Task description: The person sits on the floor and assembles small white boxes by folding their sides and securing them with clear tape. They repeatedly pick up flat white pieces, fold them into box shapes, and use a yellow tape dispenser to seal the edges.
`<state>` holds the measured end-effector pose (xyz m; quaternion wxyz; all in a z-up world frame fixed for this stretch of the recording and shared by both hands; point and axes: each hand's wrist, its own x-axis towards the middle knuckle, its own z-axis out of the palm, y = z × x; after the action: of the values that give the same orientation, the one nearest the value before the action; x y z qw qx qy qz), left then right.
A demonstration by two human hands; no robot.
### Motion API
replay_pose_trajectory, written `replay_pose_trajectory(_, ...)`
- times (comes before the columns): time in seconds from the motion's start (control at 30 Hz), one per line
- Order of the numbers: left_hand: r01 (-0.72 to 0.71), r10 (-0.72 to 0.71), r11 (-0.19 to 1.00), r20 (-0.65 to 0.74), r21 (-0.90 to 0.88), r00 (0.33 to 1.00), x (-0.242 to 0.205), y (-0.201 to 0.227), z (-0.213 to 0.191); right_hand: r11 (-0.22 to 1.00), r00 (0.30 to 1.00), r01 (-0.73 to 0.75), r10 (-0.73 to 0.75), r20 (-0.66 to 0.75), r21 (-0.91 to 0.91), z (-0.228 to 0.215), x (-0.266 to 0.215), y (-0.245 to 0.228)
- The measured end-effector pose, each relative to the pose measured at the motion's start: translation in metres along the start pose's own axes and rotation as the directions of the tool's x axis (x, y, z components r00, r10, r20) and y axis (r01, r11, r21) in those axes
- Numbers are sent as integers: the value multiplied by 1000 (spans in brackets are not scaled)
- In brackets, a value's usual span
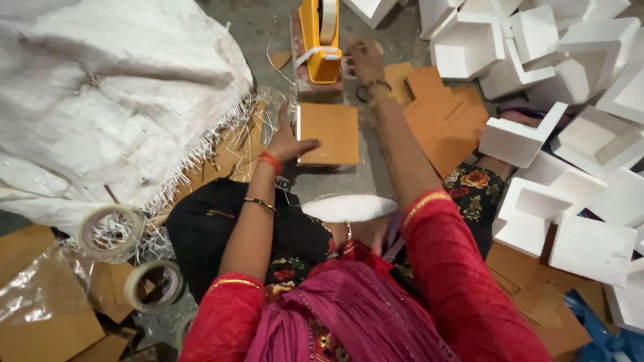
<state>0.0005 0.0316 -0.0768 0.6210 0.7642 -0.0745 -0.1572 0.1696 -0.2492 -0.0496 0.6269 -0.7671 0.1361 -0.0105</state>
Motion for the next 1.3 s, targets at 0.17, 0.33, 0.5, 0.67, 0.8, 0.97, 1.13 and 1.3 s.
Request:
replay_pose_trajectory(0.17, -29, 97, 826, 90, -563, 991, 26, 0, 9, 740, 932, 350, -338, 132, -574, 26, -16, -46)
replay_pose_trajectory(0.33, -49, 26, 794, -46, -606, 999, 38, -9, 46, 841, 940, 216, -317, -128, -496, 16, -202, -69)
replay_pose_trajectory(0.5, -160, 57, 773, -183, -614, 981, 35, -18, 73, 949, 950, 311, -313, -19, -54, 29, -258, -61)
replay_pose_trajectory(0.67, -402, 331, 888, -297, -225, 896, 16, 15, 71, 799, 990, 121, -138, 15, -589, 19, -254, -87)
replay_pose_trajectory(0.8, -240, 185, 901, -179, -362, 966, 8, 31, 57, 441, 824, 528, -475, 310, -726, -1, -221, -87)
replay_pose_trajectory(0.97, -157, 126, 847, -95, -508, 987, 3, 36, 53, 678, 962, 267, -223, 155, -685, 1, -118, -81)
replay_pose_trajectory(1.13, -212, 205, 819, -74, -532, 976, 8, 33, 50, 680, 958, 280, -152, 244, -678, 18, -74, -49)
replay_pose_trajectory(1.3, -292, 277, 946, -115, -140, 954, -8, 64, 54, 996, 967, 10, 14, 256, -93, -26, -98, -39)
